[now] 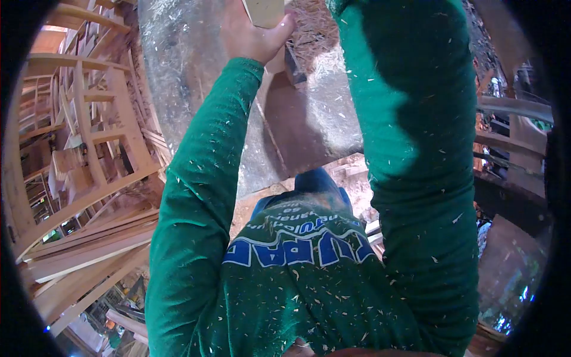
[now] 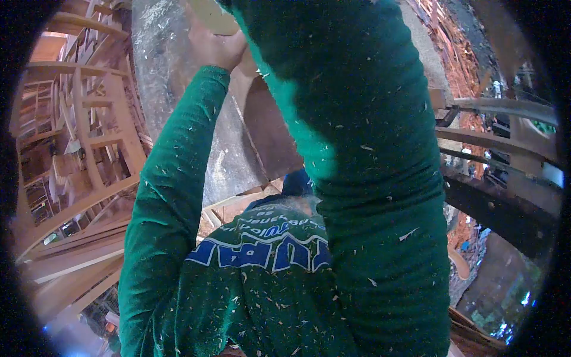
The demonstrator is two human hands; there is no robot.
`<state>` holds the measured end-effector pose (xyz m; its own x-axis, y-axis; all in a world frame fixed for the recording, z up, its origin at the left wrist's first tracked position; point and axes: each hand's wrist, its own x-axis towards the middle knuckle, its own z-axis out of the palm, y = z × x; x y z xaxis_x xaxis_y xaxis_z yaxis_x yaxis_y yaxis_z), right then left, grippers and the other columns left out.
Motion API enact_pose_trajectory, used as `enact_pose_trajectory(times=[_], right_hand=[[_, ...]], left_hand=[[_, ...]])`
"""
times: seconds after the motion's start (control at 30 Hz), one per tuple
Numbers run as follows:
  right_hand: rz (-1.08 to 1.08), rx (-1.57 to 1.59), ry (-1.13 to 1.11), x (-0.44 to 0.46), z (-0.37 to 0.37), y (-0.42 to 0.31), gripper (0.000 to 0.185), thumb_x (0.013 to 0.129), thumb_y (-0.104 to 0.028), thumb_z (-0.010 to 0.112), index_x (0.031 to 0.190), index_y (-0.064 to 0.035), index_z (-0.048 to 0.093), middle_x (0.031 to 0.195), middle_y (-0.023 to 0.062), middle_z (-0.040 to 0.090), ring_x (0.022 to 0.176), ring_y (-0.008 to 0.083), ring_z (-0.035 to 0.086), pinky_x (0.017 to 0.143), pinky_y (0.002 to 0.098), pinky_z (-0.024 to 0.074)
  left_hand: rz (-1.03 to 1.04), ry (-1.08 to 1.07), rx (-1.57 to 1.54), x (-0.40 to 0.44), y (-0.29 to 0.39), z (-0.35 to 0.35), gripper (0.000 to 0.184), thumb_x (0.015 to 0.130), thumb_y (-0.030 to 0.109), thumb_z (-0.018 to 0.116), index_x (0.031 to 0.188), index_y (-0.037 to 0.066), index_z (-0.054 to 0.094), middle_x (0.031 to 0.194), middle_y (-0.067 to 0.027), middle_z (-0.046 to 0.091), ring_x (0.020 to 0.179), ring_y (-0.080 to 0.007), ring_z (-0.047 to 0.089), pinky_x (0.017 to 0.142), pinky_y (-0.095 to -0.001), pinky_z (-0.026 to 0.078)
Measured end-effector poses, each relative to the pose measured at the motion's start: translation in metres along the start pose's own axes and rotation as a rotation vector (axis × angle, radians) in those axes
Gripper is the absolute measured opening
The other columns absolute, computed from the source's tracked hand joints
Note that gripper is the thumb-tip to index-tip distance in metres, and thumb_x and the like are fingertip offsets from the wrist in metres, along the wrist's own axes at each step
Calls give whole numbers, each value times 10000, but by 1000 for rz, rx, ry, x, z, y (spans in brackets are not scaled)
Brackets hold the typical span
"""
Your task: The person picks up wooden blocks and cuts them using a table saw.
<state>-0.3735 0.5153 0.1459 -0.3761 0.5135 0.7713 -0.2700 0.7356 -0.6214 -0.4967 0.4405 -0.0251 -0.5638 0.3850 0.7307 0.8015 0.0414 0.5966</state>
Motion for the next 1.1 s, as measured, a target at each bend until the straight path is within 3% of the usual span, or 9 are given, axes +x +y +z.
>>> enact_pose_trajectory(times=[0.3, 0.5, 0.7, 0.8, 0.9, 1.0, 1.1], right_hand=[[40, -2, -8, -5, 1, 14, 621, 754, -224, 779, 1239, 91, 554, 1170, 252, 669, 1111, 359, 663, 971, 393, 544], [62, -2, -18, -10, 3, 23, 600, 764, -222, 778, 1232, 86, 561, 1169, 244, 669, 1110, 350, 662, 971, 390, 543], [82, -4, -23, -12, 7, 33, 580, 774, -220, 776, 1224, 81, 568, 1167, 235, 670, 1109, 341, 661, 971, 387, 542], [88, -7, -22, -13, 8, 37, 570, 779, -219, 775, 1221, 78, 571, 1166, 231, 671, 1108, 337, 660, 971, 385, 541], [94, -10, -25, -12, 11, 43, 559, 784, -217, 774, 1217, 76, 575, 1166, 226, 671, 1108, 333, 660, 970, 383, 540], [100, -6, -27, -12, 14, 48, 549, 789, -216, 773, 1213, 73, 578, 1165, 222, 671, 1108, 329, 659, 970, 382, 540], [104, -9, -30, -11, 17, 53, 539, 794, -215, 772, 1209, 71, 582, 1164, 218, 672, 1107, 324, 659, 970, 380, 539]], left_hand=[[-59, 21, -34, 16, -2, 5, 663, 725, 260, 811, 1307, 47, 572, 1230, -237, 643, 1115, -442, 648, 932, -492, 535], [49, 52, -11, 26, -12, 8, 673, 723, 261, 817, 1317, 61, 572, 1218, -231, 652, 1108, -445, 649, 926, -487, 540], [-85, 3, -49, 32, -17, 10, 693, 734, 266, 819, 1343, 60, 558, 1221, -233, 657, 1108, -440, 653, 932, -483, 542], [43, 82, -64, 37, -29, 17, 708, 736, 271, 817, 1352, 56, 544, 1210, -234, 663, 1104, -438, 657, 932, -485, 542], [78, -2, 51, 41, -41, 14, 728, 736, 278, 818, 1367, 53, 532, 1209, -238, 666, 1111, -435, 660, 937, -484, 541], [-67, -8, 14, 44, -37, 16, 735, 732, 280, 815, 1370, 50, 533, 1209, -241, 664, 1116, -436, 660, 944, -482, 540], [-29, 1, -55, 47, -47, 21, 754, 728, 267, 814, 1384, 47, 516, 1209, -247, 664, 1119, -432, 662, 949, -479, 539]])
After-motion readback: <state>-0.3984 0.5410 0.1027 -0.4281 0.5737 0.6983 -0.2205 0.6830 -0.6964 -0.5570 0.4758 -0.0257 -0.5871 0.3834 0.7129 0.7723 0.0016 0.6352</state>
